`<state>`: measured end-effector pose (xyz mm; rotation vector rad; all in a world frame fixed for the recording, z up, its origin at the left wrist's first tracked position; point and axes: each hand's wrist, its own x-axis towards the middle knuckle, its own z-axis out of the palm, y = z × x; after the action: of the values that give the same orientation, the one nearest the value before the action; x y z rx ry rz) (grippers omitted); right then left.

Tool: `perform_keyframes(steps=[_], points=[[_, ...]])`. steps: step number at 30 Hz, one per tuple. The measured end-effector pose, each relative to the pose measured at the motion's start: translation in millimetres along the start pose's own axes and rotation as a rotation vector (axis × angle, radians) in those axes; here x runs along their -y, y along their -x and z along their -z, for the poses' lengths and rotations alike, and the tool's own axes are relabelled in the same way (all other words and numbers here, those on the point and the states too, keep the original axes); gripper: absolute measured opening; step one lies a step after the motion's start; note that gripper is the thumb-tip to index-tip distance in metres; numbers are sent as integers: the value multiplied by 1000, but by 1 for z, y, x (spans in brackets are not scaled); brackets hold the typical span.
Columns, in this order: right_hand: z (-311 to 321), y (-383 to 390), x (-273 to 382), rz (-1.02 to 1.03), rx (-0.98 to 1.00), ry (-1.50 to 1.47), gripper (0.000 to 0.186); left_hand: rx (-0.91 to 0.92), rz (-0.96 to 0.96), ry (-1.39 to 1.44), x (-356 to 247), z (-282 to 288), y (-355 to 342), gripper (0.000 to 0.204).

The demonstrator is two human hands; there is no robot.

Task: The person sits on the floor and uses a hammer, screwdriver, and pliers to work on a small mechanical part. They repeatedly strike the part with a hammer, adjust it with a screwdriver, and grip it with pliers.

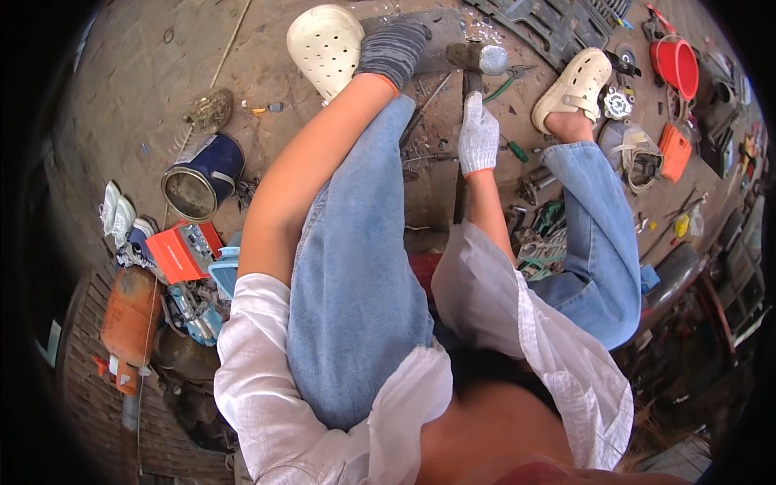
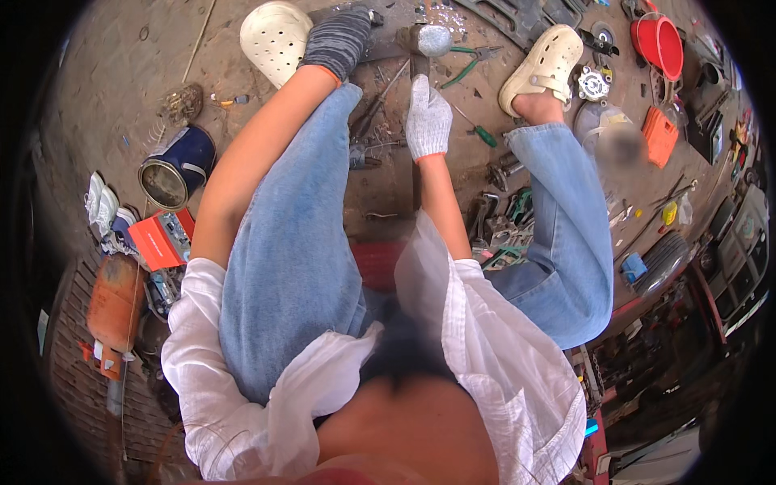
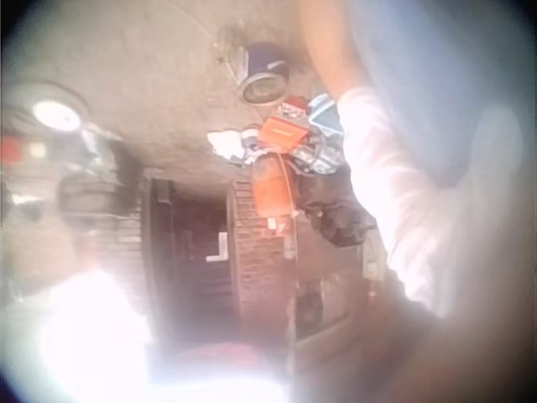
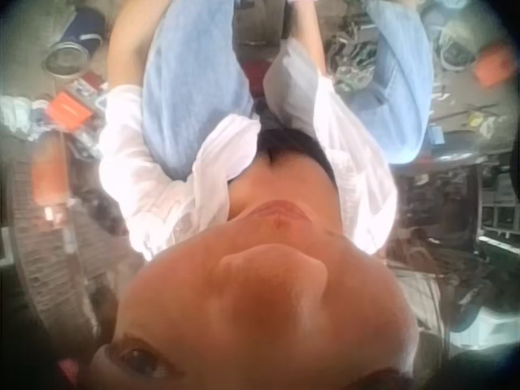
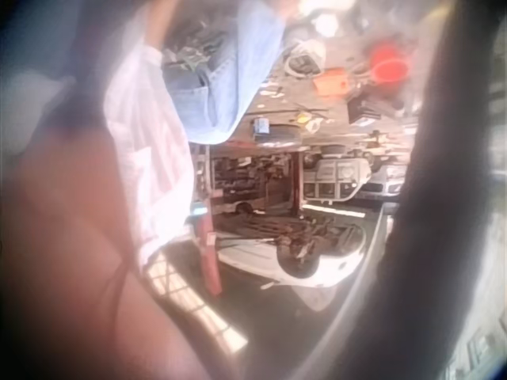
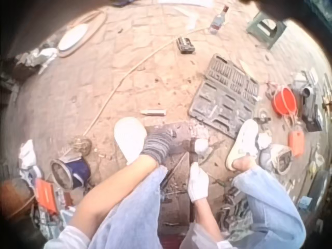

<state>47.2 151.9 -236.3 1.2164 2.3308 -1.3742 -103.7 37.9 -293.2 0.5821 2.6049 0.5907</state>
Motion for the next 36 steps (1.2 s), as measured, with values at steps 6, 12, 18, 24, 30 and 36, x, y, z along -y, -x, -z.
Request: perform_keyframes(steps=[6,12,18,24,30,36], points=[[-3,0,4,62,2,44,58,119,-5,-337,-18,35,5,24],[-3,-2,25,69,9,67,58,-486,-225,-39,10,55,5,30],[26,-14,30,528,23,51,20,-927,-51,700,5,78,27,26],[41,30,122,208,157,-681,26,-952,49,1077,12,77,22,29],[-57,-28,37,311,61,450,63,-948,103,1055,16,76,20,30],[-57,-34,32,110,167,342,68,-905,120,1090,17,77,24,32]])
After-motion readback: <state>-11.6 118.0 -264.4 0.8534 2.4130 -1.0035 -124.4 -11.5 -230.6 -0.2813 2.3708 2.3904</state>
